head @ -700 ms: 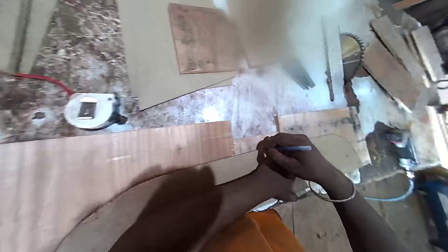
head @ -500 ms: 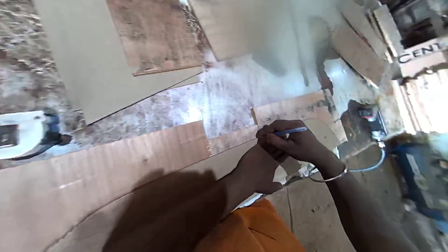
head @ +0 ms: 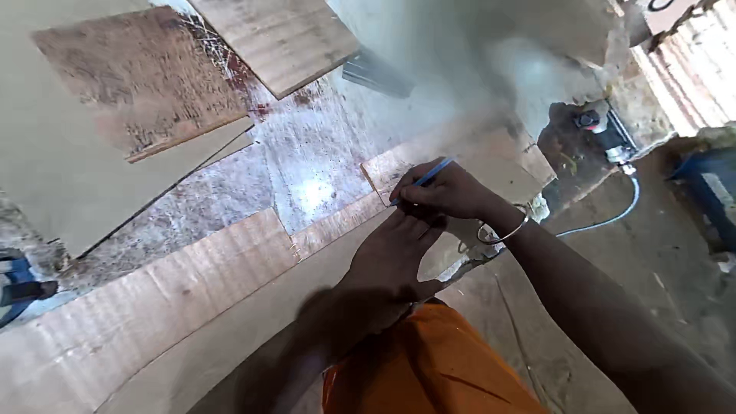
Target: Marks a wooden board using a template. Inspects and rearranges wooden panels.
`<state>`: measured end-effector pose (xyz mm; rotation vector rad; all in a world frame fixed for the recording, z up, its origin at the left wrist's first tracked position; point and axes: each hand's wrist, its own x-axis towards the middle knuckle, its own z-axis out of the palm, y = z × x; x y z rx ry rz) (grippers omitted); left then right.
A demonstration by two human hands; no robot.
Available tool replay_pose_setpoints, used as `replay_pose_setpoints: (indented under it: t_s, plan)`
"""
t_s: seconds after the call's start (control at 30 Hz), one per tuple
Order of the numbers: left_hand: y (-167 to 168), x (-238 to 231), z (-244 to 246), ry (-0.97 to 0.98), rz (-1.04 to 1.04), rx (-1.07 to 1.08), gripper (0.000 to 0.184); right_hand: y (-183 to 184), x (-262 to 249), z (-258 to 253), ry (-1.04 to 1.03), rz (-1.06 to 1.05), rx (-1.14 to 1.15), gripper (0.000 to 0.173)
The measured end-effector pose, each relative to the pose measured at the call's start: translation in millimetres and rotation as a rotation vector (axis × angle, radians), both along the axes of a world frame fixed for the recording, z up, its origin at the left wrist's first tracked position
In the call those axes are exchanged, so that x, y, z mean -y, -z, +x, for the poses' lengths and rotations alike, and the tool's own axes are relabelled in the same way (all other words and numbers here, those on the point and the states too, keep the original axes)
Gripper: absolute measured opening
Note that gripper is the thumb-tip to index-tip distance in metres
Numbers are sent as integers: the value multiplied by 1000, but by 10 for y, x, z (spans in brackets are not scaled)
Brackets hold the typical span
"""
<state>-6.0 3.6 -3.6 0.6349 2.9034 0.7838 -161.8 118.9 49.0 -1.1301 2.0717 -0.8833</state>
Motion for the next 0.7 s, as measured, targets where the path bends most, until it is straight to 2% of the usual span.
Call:
replay_pose_setpoints:
  t_s: [0.17,0.27,0.37,0.53,0.7]
  plan:
    - [51,-27,-1,-7,-27,-60,90,35,-44,-51,-20,-27,-49,18]
    - [69,-85,7,-41,-73,-69,91,17,-35,-57,-42,45,-61,22]
    - [39,-88,-13,-41,-105,-49,82,10,-42,-107,-81,33,-140,21]
    - [-18,-118,-59,-15,-150,-4,66,-65,-448,-441,-66,14,-236,20]
    - [-75,-146,-57,-48,-193,64,64,-87,-913,-822,28,-1,-295,19]
